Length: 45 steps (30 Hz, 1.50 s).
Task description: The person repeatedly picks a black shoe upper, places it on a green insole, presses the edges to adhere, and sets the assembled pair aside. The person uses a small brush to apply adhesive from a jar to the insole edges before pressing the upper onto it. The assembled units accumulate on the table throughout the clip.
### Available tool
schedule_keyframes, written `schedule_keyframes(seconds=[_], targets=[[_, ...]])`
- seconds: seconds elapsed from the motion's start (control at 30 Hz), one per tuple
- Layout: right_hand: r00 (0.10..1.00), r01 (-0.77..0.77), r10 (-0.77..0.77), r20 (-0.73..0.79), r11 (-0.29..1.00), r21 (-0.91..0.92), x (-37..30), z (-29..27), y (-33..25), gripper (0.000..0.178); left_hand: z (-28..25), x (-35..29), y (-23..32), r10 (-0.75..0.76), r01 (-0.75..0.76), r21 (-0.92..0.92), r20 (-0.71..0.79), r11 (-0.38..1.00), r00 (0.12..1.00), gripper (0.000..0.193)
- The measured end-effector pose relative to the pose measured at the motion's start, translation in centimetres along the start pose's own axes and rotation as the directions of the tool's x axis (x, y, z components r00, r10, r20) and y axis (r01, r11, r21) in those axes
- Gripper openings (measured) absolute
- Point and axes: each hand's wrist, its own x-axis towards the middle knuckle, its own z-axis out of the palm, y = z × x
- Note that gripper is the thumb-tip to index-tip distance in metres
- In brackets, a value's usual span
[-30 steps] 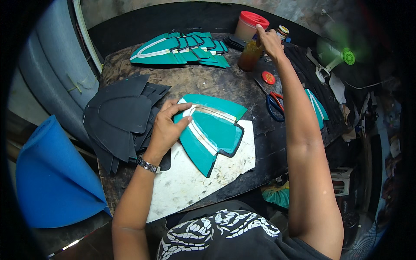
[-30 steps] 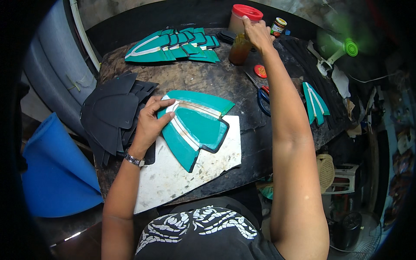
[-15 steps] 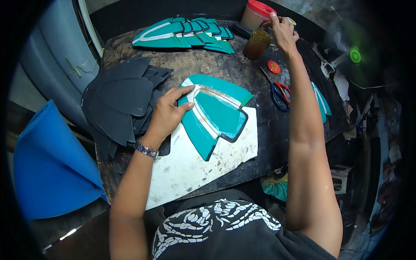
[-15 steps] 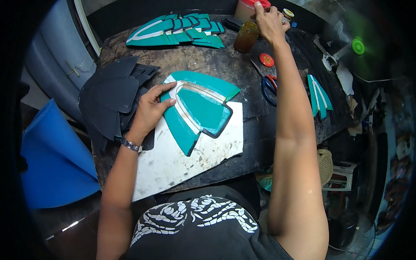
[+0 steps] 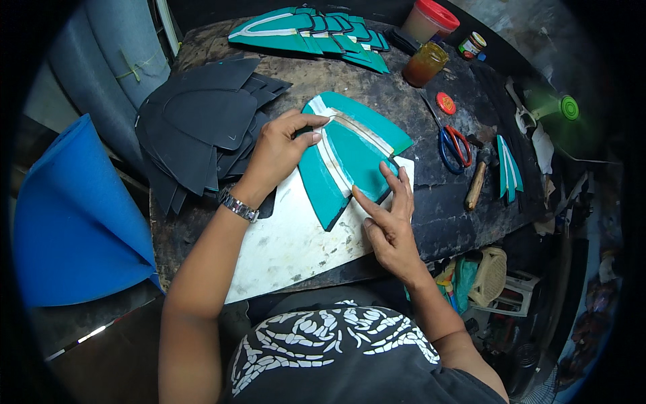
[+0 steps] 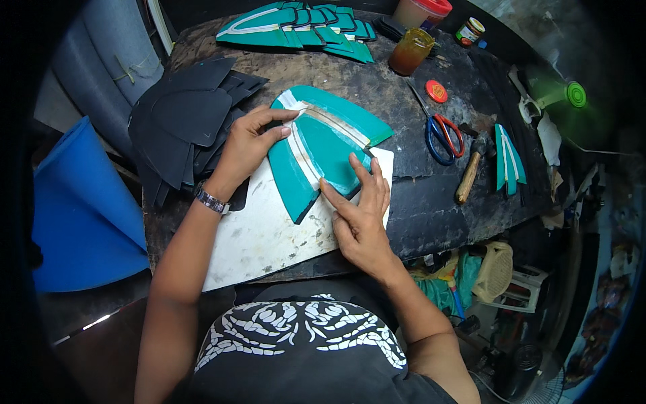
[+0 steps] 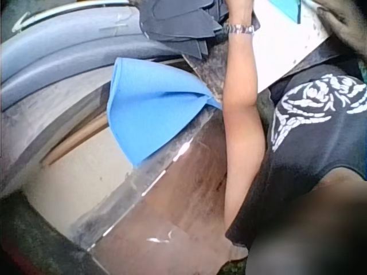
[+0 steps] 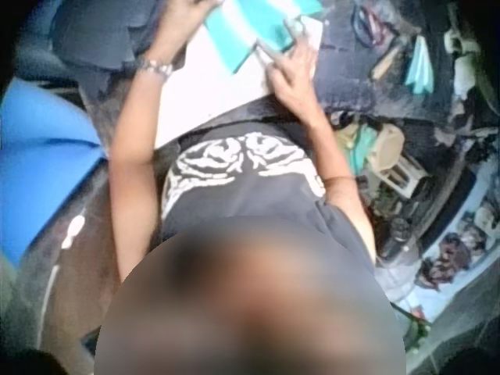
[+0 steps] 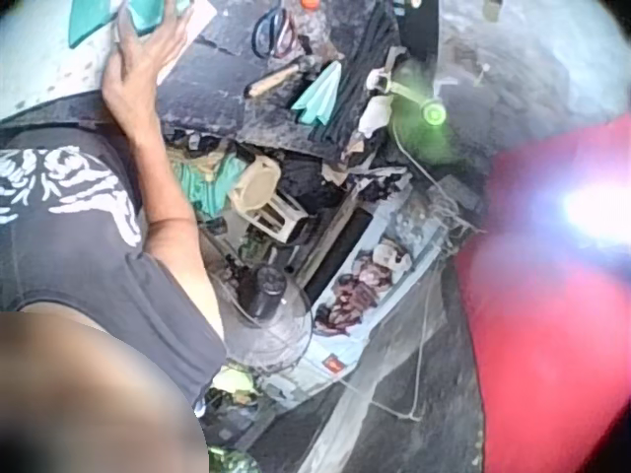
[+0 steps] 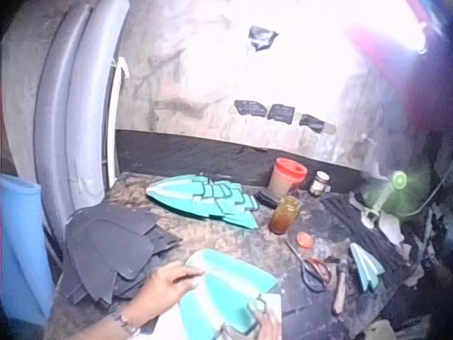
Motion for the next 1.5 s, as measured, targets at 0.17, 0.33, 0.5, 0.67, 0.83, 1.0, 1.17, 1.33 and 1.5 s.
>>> schedule_keyframes(seconds=[0.17, 0.33, 0.5, 0.67, 0.83, 1.0, 1.17, 1.33, 1.5], targets=[[0.998, -0.03, 0.035, 0.044, 0.993, -0.11, 0.0, 0.7, 0.2, 0.054, 0.4, 0.0, -0.2, 0.069, -0.071, -0.042, -0.046, 0.997, 0.997, 0.026], [0.995, -0.022, 0.034, 0.089, 0.99, -0.138, -0.6, 1.0, -1.0, 0.056, 0.2, -0.1, -0.1, 0.0, 0.0, -0.013, -0.01, 1.0, 1.0, 0.028], [0.987, 0.05, -0.029, 0.159, 0.991, -0.125, -2.3, 1.1, -3.0, 0.053, 0.3, -0.1, 0.0, -0.021, 0.021, -0.001, -0.017, 1.0, 1.0, 0.027], [0.999, -0.035, 0.034, -0.015, 0.999, -0.029, -1.5, 0.1, -1.7, 0.047, 0.5, -0.3, 0.0, 0.019, -0.019, -0.001, -0.04, 1.0, 0.999, 0.027], [0.982, 0.144, -0.126, 0.138, 0.981, -0.131, -1.2, 0.2, -0.6, 0.045, 0.5, -0.3, 1.4, 0.065, -0.061, 0.045, -0.085, 0.997, 0.994, 0.025], [0.974, 0.069, 0.018, -0.226, 0.925, 0.373, -1.2, -0.3, 1.0, 0.045, -4.4, 4.9, 2.8, -0.035, -0.145, -0.476, -0.35, 0.867, 0.936, 0.049], [0.962, 0.082, -0.017, -0.273, 0.97, 0.228, -1.4, 0.8, 1.5, 0.039, -12.0, 16.3, 0.5, -0.377, -0.193, -0.62, -0.663, 0.76, 0.647, 0.069], [0.949, 0.104, -0.046, -0.313, 0.979, 0.174, -1.4, 1.0, 1.4, 0.039, -12.2, 21.7, -4.5, -0.513, -0.004, -0.598, -0.691, 0.802, 0.509, 0.063], [0.954, 0.096, -0.043, -0.297, 0.981, 0.166, -1.4, 0.7, 1.1, 0.04, -11.2, 24.0, -10.6, -0.491, 0.146, -0.469, -0.816, 0.871, 0.304, 0.055]])
